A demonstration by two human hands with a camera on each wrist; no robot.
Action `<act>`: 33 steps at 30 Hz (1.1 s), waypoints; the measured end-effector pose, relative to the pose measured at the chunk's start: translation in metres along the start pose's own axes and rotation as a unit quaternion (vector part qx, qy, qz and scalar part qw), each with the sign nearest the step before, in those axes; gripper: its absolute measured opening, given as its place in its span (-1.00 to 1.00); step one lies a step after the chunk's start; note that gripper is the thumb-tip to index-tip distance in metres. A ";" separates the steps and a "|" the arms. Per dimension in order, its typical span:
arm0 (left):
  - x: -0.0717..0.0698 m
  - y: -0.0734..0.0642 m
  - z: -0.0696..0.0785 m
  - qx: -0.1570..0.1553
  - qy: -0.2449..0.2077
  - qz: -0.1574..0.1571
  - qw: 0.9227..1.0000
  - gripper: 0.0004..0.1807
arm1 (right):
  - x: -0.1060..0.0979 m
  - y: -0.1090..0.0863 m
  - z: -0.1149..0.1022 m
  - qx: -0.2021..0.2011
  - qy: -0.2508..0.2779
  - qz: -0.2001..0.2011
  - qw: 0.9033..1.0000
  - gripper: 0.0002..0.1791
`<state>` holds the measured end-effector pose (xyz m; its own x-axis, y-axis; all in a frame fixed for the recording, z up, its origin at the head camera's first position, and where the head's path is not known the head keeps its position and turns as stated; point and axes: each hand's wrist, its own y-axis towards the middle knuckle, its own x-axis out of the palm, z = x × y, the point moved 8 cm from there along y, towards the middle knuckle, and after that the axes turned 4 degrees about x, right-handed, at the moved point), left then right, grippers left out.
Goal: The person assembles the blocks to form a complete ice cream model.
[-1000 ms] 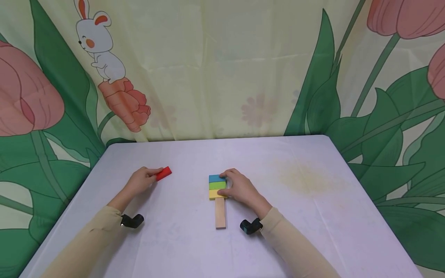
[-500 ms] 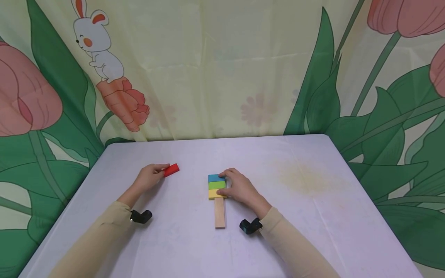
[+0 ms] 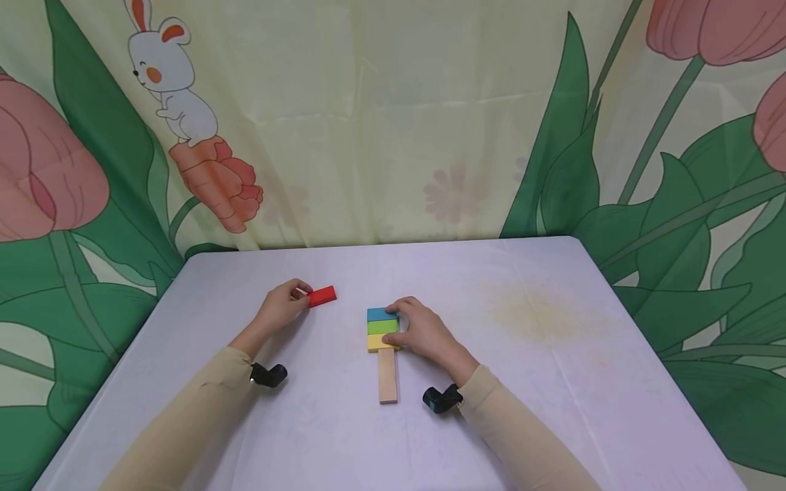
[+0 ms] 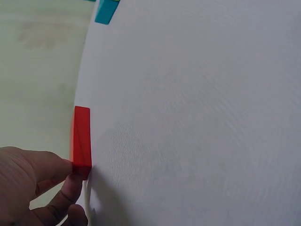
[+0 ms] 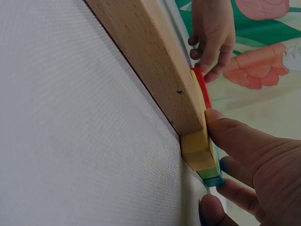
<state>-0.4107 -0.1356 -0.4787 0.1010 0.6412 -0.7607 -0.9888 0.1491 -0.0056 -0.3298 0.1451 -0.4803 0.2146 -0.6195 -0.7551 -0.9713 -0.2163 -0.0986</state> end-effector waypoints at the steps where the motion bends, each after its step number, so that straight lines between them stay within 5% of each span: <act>1: 0.001 0.001 0.003 0.002 0.000 -0.002 1.000 -0.75 | 0.000 0.000 0.000 0.000 0.000 0.000 1.000 -0.35; 23: 0.032 0.010 0.036 0.028 -0.023 0.011 0.999 -0.76 | 0.000 0.001 0.003 0.005 -0.003 0.004 1.000 -0.36; 33: 0.050 0.012 0.049 0.011 -0.020 0.001 1.000 -0.76 | 0.002 0.001 0.001 0.006 0.003 0.002 1.000 -0.36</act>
<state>-0.4123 -0.0653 -0.4849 0.1037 0.6716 -0.7337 -0.9864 0.1639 0.0106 -0.3303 0.1445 -0.4829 0.2117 -0.6249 -0.7514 -0.9732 -0.2054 -0.1034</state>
